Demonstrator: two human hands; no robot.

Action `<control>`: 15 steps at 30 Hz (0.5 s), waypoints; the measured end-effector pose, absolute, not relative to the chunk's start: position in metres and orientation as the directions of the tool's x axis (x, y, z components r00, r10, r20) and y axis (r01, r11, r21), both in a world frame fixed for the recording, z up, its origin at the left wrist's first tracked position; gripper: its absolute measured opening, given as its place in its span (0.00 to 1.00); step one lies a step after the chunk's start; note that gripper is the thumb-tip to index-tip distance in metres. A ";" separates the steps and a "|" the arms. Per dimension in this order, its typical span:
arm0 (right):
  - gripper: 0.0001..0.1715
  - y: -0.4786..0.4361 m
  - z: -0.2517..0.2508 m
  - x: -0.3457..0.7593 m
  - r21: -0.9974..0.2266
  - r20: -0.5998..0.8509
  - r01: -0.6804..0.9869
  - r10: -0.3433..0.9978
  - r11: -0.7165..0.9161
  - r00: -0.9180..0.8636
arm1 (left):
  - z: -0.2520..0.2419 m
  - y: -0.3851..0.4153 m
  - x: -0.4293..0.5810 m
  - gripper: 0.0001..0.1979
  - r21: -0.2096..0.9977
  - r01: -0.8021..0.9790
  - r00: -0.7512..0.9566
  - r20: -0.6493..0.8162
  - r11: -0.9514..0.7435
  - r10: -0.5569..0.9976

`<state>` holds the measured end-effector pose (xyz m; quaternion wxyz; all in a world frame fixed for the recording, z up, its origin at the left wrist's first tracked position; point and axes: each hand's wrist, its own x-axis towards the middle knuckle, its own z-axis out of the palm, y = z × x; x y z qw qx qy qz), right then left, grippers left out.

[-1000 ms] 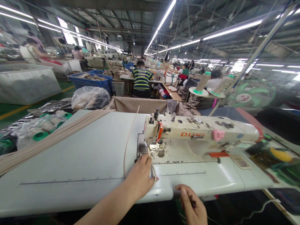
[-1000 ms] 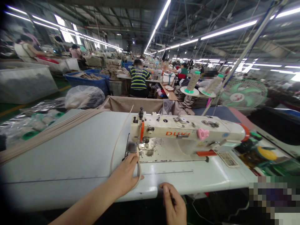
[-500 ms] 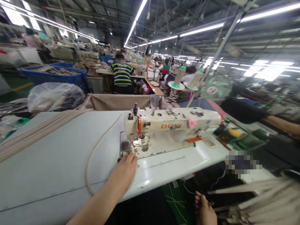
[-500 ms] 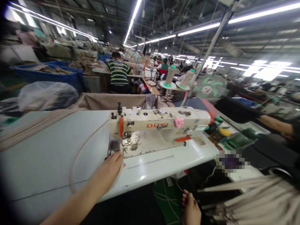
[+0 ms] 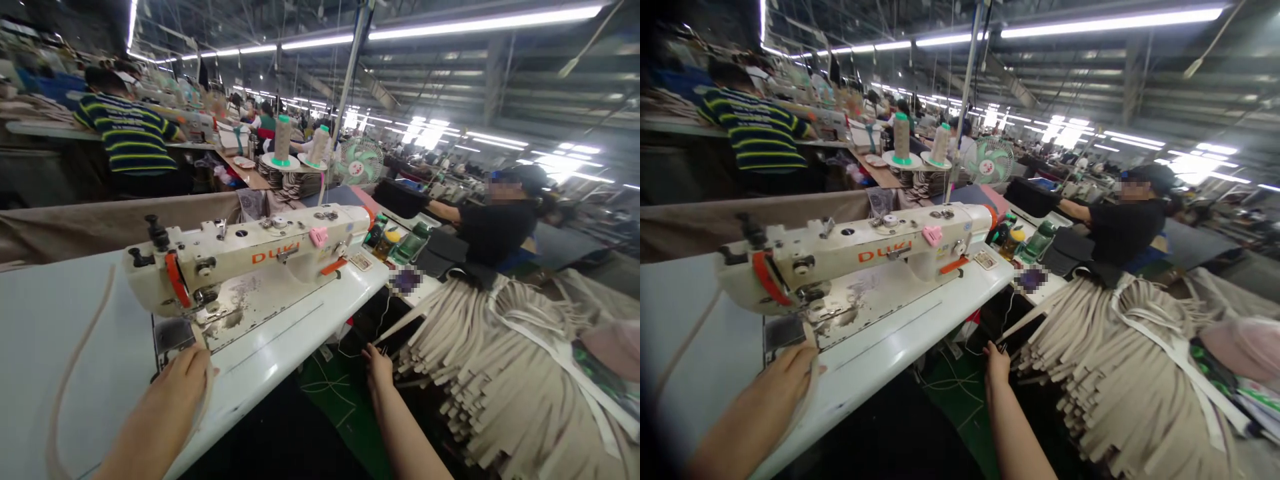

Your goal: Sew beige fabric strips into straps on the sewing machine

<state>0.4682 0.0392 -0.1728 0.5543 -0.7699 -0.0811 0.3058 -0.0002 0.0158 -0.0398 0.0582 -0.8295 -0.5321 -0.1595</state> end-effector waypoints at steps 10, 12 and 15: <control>0.15 0.057 -0.161 0.515 -0.924 -0.160 0.039 0.477 -0.380 0.864 | -0.069 0.021 -0.015 0.19 0.128 0.909 0.346 0.299 -0.397 0.889; 0.16 0.058 -0.161 0.519 -0.930 -0.121 0.076 0.494 -0.360 0.861 | -0.062 0.016 -0.010 0.20 0.142 0.916 0.322 0.301 -0.376 0.898; 0.18 0.059 -0.163 0.524 -0.939 -0.067 0.113 0.495 -0.325 0.866 | -0.054 0.013 -0.006 0.20 0.152 0.916 0.315 0.301 -0.371 0.900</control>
